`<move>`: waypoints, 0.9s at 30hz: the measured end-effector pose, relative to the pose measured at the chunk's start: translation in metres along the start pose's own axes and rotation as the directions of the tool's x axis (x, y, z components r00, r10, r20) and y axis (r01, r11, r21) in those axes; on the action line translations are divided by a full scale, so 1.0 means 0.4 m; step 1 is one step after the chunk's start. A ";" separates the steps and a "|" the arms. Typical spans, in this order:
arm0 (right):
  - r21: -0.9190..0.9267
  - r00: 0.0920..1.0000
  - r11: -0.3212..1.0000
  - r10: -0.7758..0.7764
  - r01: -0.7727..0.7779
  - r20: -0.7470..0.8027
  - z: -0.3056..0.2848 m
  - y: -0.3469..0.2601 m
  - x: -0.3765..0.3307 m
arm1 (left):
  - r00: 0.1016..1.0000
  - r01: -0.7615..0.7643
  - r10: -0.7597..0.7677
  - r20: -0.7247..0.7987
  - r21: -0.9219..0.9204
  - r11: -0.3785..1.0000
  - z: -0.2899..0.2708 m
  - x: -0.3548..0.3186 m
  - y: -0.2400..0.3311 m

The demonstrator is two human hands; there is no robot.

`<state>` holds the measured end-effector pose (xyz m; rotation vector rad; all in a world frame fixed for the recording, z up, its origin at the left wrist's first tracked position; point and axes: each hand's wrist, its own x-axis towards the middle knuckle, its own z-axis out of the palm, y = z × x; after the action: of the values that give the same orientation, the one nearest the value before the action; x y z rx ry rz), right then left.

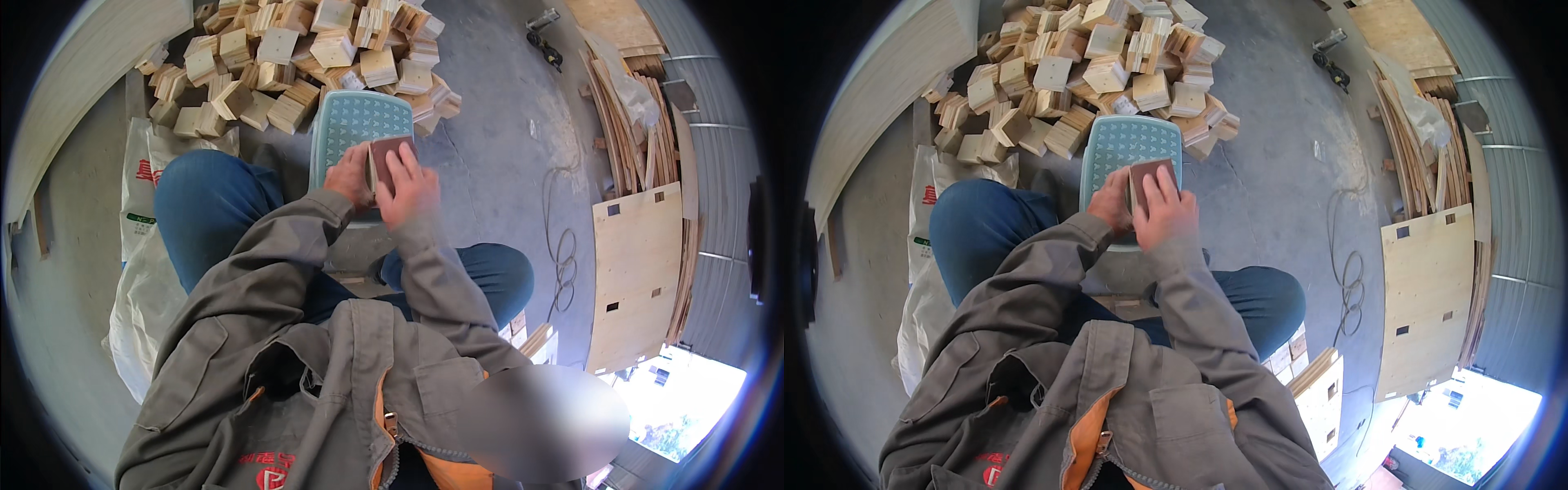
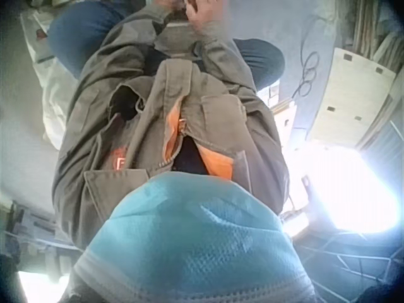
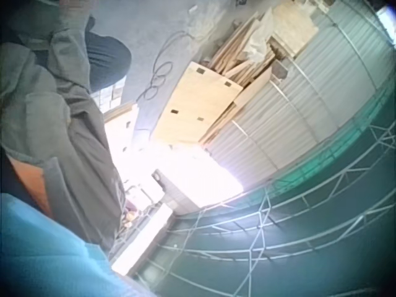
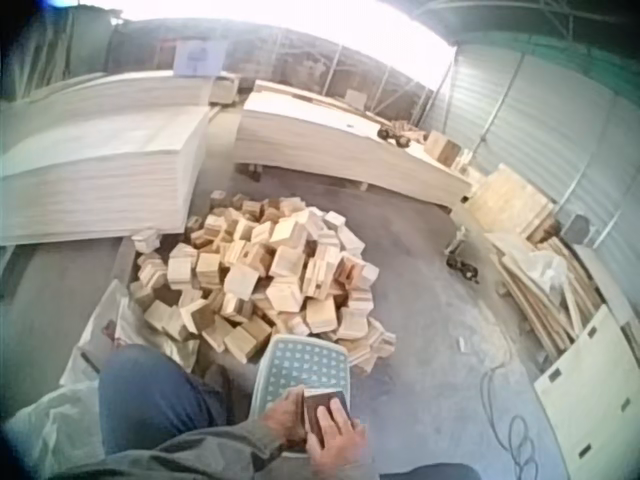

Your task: The person sits on a low stool and sands small rectangular wooden blocks one by one using a sanding block. They hold the block in one hand and rub the sanding block over its surfaces, then place the finished block onto a growing stack on the floor.

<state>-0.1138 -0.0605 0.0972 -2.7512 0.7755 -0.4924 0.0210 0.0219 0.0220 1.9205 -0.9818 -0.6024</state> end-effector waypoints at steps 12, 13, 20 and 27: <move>0.022 0.998 0.998 -0.059 0.059 -0.016 -0.050 -0.053 -0.101 | 0.998 0.054 -0.052 0.033 -0.036 0.998 -0.001 -0.006 0.009; 0.029 0.998 0.998 -0.051 0.052 -0.026 -0.039 -0.054 -0.067 | 0.998 0.046 -0.044 0.034 -0.038 0.998 0.002 -0.002 -0.004; -0.019 0.983 0.983 0.181 -0.181 0.011 0.023 -0.030 0.174 | 0.998 -0.008 0.008 0.059 -0.006 1.000 -0.009 -0.002 0.017; -0.010 0.999 1.000 0.019 -0.019 -0.033 -0.002 -0.018 0.012 | 1.000 0.006 -0.007 0.014 0.004 1.000 0.014 0.004 -0.006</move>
<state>-0.1072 -0.0572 0.1015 -2.7491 0.8132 -0.5330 0.0188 0.0185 0.0171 1.9256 -0.9864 -0.6190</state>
